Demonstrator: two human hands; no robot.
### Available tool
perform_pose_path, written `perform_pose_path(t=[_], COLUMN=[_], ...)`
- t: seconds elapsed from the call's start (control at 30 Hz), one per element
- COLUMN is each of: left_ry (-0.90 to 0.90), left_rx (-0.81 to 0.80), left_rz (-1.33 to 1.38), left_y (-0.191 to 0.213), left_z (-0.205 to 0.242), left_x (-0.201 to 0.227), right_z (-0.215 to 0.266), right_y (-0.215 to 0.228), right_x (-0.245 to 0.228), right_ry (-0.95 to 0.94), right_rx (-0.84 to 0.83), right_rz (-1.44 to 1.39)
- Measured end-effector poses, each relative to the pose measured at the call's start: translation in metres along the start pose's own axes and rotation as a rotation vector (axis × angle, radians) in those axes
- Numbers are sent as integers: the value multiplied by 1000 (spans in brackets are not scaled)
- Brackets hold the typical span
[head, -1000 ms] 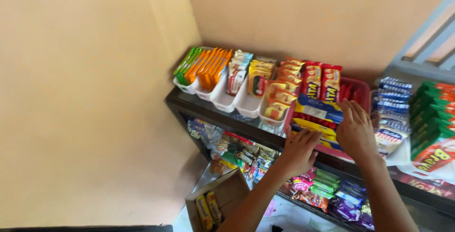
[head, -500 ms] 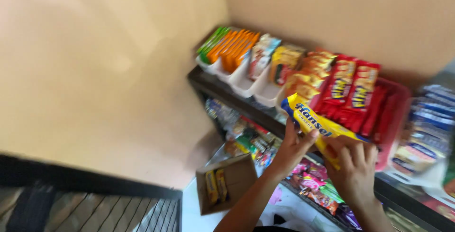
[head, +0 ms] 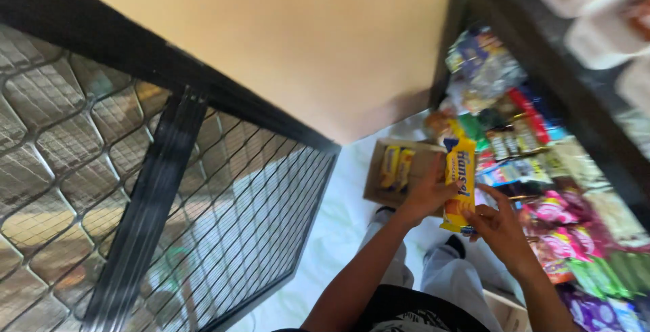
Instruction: Pick various snacks and coffee sachets from shelves and place them into a cardboard box.
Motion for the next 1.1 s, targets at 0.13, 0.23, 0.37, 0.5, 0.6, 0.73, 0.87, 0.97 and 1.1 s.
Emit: perform_pose_path(t=[0.13,0.23,0.37,0.5,0.6,0.73,0.87,0.97,1.1], left_ry=[435,617,563,479,270,260,342,367,430], left_rx=[118,171,136,14,32,32,79,84,61], left_rz=[-27,135,301,16,-114,-321,-284,-348,-359], left_y=[91,144,206,252,288,282,282,291,306], left_z=[25,43,44,17,0,-12,1,4,8], left_x=[-78,-143,-209,-235,-307,-294,-275,-263,-252], right_z=[-60,-98,-174,-242,-315,-306,-330,-344,-346], right_y=[-76,-121,-171,-196,-220,-216,-239,-248,-244], right_x=[85,147,262,323,414,294,350,349,331], right_ry=[-181,-424,-353,-181,-78,-223,-198,-89,105], right_rx=[-36,-40,-73,151,241,327,245,189,112], right_rz=[-73,8,172,453,91,580,297,466,779])
Point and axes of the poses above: each hand's wrist, its own z-axis away from the middle knuckle, its own y-axis out of the back of the hand, x = y × z, the point moved 4 cm from there along -z, towards the middle knuckle, and after that the axes turned 15 degrees about z, right-handed, at the moved point
